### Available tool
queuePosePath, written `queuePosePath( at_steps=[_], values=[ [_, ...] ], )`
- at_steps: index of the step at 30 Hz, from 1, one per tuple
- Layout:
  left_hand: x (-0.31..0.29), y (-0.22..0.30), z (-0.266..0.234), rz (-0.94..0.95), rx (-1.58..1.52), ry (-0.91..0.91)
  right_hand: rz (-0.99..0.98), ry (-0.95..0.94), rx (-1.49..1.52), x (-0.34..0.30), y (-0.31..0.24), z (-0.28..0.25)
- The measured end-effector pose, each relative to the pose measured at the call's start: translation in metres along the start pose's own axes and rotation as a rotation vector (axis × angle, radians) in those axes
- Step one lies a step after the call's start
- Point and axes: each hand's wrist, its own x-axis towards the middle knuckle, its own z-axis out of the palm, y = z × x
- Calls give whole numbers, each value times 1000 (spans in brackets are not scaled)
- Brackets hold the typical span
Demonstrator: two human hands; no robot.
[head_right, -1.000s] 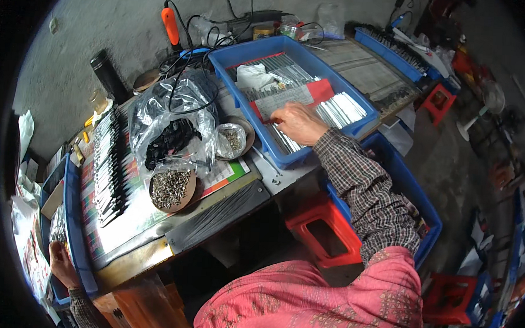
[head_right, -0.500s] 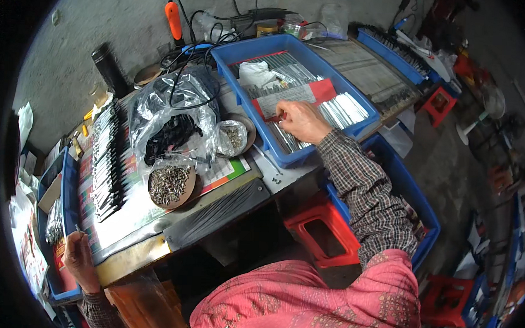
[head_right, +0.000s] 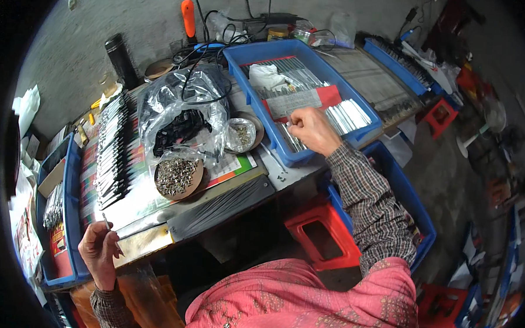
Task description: The person assembles wiper components by taking metal strips and plastic caps from containers, attaching the plastic caps onto the ends of the strips by hand, and placing the assembled blades into a row on the workbench.
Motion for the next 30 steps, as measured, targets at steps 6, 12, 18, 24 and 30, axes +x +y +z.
queuePosePath(
  at_steps=[6, 12, 18, 24, 30],
  values=[
    [-5, 14, 12, -64, -81, -77, -180, 345, 115, -30, -38, 12],
    [-19, 20, 45, -102, -217, -133, -258, 253, 164, -72, -94, 31],
    [-36, 15, 79, -165, -506, -231, 0, -338, 804, -103, -120, 80],
    [-46, 10, 93, -238, -580, -314, -1, -549, 1030, -116, -130, 121],
    [-55, 2, 101, -268, -699, -314, -186, -446, 934, -128, -140, 142]
  ],
)
